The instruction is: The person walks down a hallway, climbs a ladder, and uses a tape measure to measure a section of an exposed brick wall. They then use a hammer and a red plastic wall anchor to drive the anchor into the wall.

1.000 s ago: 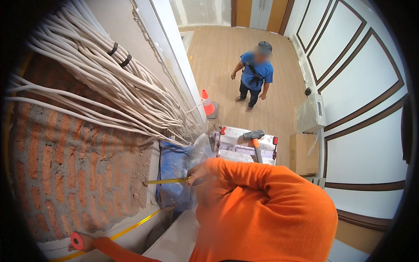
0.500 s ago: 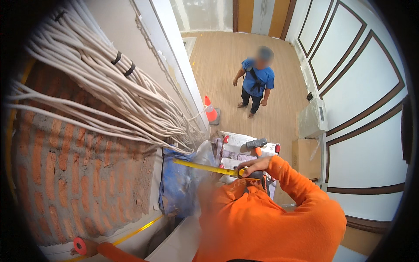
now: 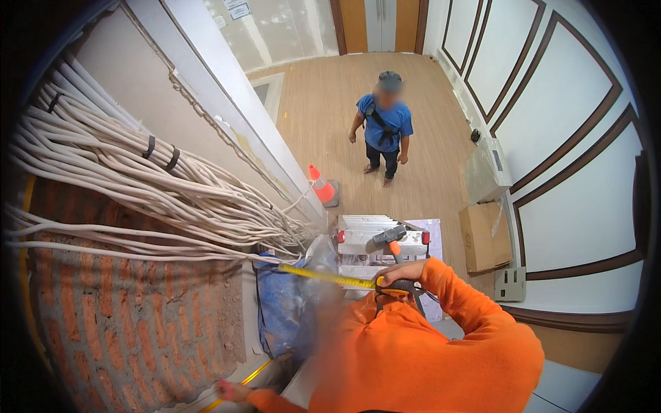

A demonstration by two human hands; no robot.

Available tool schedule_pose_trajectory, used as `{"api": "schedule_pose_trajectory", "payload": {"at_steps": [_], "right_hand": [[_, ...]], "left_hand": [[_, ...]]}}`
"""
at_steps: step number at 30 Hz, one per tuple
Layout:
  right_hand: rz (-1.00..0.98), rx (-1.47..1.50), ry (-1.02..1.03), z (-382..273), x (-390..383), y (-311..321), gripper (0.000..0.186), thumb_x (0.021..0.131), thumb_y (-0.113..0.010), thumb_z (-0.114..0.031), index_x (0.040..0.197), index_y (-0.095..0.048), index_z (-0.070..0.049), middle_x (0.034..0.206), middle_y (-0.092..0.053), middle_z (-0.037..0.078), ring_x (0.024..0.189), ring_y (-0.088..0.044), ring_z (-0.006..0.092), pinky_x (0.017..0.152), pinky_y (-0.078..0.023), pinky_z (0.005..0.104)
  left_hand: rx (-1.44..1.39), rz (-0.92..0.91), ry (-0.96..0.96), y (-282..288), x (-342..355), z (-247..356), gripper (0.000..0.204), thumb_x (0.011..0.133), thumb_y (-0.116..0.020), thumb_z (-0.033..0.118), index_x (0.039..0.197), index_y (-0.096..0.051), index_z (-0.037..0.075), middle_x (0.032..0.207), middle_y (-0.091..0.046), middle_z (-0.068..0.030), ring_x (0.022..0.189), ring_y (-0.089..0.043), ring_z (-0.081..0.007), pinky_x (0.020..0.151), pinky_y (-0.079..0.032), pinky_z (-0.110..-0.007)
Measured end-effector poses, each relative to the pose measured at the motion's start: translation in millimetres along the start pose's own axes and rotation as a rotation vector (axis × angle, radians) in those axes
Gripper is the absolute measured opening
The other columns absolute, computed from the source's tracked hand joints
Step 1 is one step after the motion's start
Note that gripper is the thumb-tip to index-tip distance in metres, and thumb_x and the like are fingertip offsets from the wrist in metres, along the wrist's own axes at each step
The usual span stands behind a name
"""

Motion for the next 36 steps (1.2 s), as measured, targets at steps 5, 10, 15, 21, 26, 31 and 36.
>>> {"api": "schedule_pose_trajectory", "payload": {"at_steps": [5, 10, 15, 21, 26, 31, 36], "right_hand": [[-0.16, -0.292, 0.146, -63.7, 33.1, -44.9, 0.053, 0.085, -0.059, -0.047, 0.124, -0.055, -0.011, 0.102, -0.062, 0.005, 0.072, -0.061, 0.0123, 0.05, -0.05, 0.0283], [-0.386, -0.274, 0.284, -80.4, 127.6, -118.5, 0.06, 0.088, -0.057, -0.05, 0.131, -0.048, -0.01, 0.103, -0.055, 0.003, 0.077, -0.056, 0.0135, 0.06, -0.047, 0.0276], [-0.522, -0.049, 0.04, -128.0, 81.0, -198.9, 0.057, 0.088, -0.059, -0.048, 0.134, -0.047, -0.017, 0.102, -0.048, 0.0, 0.084, -0.052, 0.0148, 0.068, -0.045, 0.0314], [-0.501, -0.066, -0.012, -87.5, 112.5, -206.8, 0.056, 0.087, -0.06, -0.048, 0.131, -0.049, -0.015, 0.105, -0.049, 0.004, 0.101, -0.049, 0.0186, 0.069, -0.048, 0.0341], [-0.388, -0.059, -0.03, -48.0, 135.2, -189.4, 0.046, 0.084, -0.059, -0.051, 0.114, -0.05, -0.018, 0.068, -0.052, 0.001, 0.046, -0.052, 0.0123, 0.037, -0.044, 0.0278], [-0.391, -0.067, 0.0, -19.0, 158.4, -181.8, 0.045, 0.083, -0.06, -0.051, 0.108, -0.051, -0.015, 0.065, -0.051, 0.002, 0.043, -0.05, 0.013, 0.035, -0.04, 0.0274], [-0.354, -0.133, 0.152, -40.4, 135.6, -164.8, 0.055, 0.087, -0.057, -0.047, 0.122, -0.051, -0.005, 0.094, -0.055, 0.008, 0.08, -0.056, 0.0188, 0.067, -0.047, 0.0321]], "left_hand": [[0.585, -0.815, 0.819, -54.2, -179.5, -153.7, 0.045, 0.082, -0.062, 0.04, 0.098, -0.061, -0.002, 0.069, -0.058, -0.0111, 0.05, -0.05, -0.0238, 0.043, -0.04, -0.04], [0.507, -1.211, 0.787, -86.1, -280.9, -103.3, 0.041, 0.084, -0.061, 0.037, 0.102, -0.059, 0.0, 0.073, -0.057, -0.0097, 0.055, -0.05, -0.0219, 0.045, -0.041, -0.038], [0.48, -1.288, 0.777, -78.8, -294.6, -75.8, 0.037, 0.085, -0.06, 0.033, 0.107, -0.058, 0.003, 0.078, -0.057, -0.0083, 0.059, -0.051, -0.0201, 0.048, -0.041, -0.035], [0.44, -1.341, 0.758, -84.7, -303.0, -61.8, 0.034, 0.087, -0.059, 0.029, 0.112, -0.056, 0.006, 0.083, -0.057, -0.0066, 0.064, -0.052, -0.0179, 0.051, -0.042, -0.033], [0.404, -1.383, 0.738, -90.2, -306.8, -54.0, 0.033, 0.089, -0.058, 0.025, 0.117, -0.054, 0.008, 0.087, -0.056, -0.0052, 0.069, -0.053, -0.0161, 0.053, -0.042, -0.03], [0.336, -1.424, 0.702, -90.0, -304.6, -34.1, 0.034, 0.09, -0.057, 0.022, 0.122, -0.052, 0.011, 0.092, -0.056, -0.0038, 0.073, -0.054, -0.0142, 0.056, -0.043, -0.028], [0.159, -1.528, 0.605, -112.8, -298.7, 38.8, 0.035, 0.092, -0.056, 0.018, 0.126, -0.051, 0.013, 0.096, -0.056, -0.0024, 0.078, -0.055, -0.0124, 0.058, -0.043, -0.025]]}}
Point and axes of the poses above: each hand's wrist, its own x-axis towards the middle knuckle, its own y-axis out of the back of the hand, z = x × y, the point moved 8 cm from there along x, towards the middle knuckle
